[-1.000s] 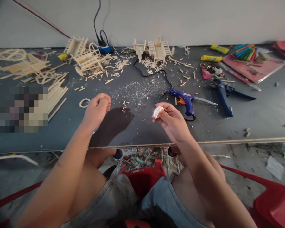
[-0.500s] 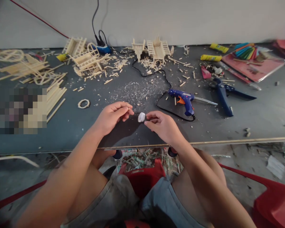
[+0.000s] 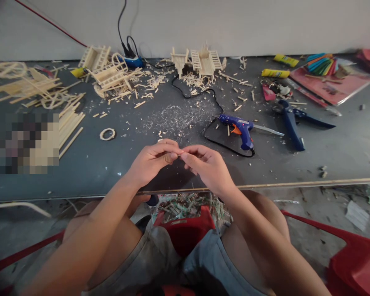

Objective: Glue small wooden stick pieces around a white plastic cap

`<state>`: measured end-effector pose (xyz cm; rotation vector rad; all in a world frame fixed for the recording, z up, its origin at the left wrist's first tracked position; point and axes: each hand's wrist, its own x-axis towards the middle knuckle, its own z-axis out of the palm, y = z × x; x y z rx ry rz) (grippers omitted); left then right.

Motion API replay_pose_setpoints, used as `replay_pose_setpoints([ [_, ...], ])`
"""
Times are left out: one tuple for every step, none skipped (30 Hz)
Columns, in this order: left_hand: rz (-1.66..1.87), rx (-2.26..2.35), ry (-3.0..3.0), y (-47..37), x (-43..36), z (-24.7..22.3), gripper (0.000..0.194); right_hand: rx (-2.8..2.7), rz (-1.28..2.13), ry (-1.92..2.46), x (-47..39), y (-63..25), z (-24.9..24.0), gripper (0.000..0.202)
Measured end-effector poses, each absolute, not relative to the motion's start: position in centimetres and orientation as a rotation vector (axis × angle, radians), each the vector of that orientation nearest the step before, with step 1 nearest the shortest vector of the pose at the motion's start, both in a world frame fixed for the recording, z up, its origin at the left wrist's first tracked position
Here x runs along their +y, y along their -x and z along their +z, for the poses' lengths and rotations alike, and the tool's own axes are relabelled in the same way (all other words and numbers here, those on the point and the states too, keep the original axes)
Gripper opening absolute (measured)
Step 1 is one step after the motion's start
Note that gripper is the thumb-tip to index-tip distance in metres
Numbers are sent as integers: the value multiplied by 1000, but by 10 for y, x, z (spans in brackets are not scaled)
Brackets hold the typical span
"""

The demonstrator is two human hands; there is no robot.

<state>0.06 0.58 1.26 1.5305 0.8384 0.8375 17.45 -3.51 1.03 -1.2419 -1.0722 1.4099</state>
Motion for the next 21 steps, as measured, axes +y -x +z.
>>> replay_pose_setpoints([
  [837, 841, -1545, -1, 6, 12, 12, -1053, 1451, 1222, -34, -175, 10, 21],
  [839, 847, -1562, -2, 6, 12, 12, -1041, 1481, 1209, -33, -175, 11, 21],
  [843, 850, -1581, -2, 7, 13, 11, -1037, 1500, 1202, -32, -176, 11, 21],
  [850, 852, -1598, -3, 8, 14, 11, -1041, 1513, 1199, -31, -177, 12, 21],
  [857, 852, -1614, -4, 8, 15, 10, -1048, 1521, 1198, -29, -178, 13, 20],
  [865, 850, -1628, -4, 9, 16, 10, -1055, 1528, 1197, -28, -179, 14, 19],
  [873, 849, -1641, -5, 9, 17, 10, -1055, 1536, 1194, -27, -180, 14, 18],
  [879, 847, -1655, -7, 9, 18, 11, -1046, 1544, 1187, -26, -181, 15, 18],
  [885, 848, -1673, -8, 9, 18, 12, -1028, 1558, 1176, -25, -181, 16, 18],
  [897, 849, -1697, -9, 9, 18, 13, -1000, 1578, 1161, -25, -181, 17, 17],
  [914, 845, -1726, -11, 9, 18, 14, -967, 1603, 1142, -24, -181, 18, 16],
  [934, 835, -1755, -12, 9, 18, 15, -931, 1627, 1123, -24, -181, 18, 15],
  [953, 821, -1778, -13, 9, 17, 16, -895, 1645, 1102, -24, -181, 19, 13],
  [972, 807, -1794, -14, 10, 17, 17, -861, 1658, 1081, -24, -181, 20, 11],
  [987, 795, -1803, -15, 10, 16, 19, -832, 1664, 1060, -24, -180, 20, 10],
  [995, 788, -1811, -16, 10, 16, 20, -811, 1662, 1041, -24, -180, 21, 9],
  [998, 786, -1820, -16, 11, 16, 21, -797, 1657, 1026, -24, -180, 21, 8],
  [1001, 787, -1832, -17, 11, 16, 21, -790, 1652, 1014, -24, -180, 21, 7],
  [1002, 790, -1848, -17, 11, 15, 21, -790, 1649, 1008, -24, -180, 21, 7],
  [1007, 795, -1862, -17, 11, 15, 20, -791, 1651, 1006, -24, -179, 20, 7],
  [1012, 807, -1871, -18, 11, 14, 19, -793, 1656, 1006, -24, -178, 20, 8],
])
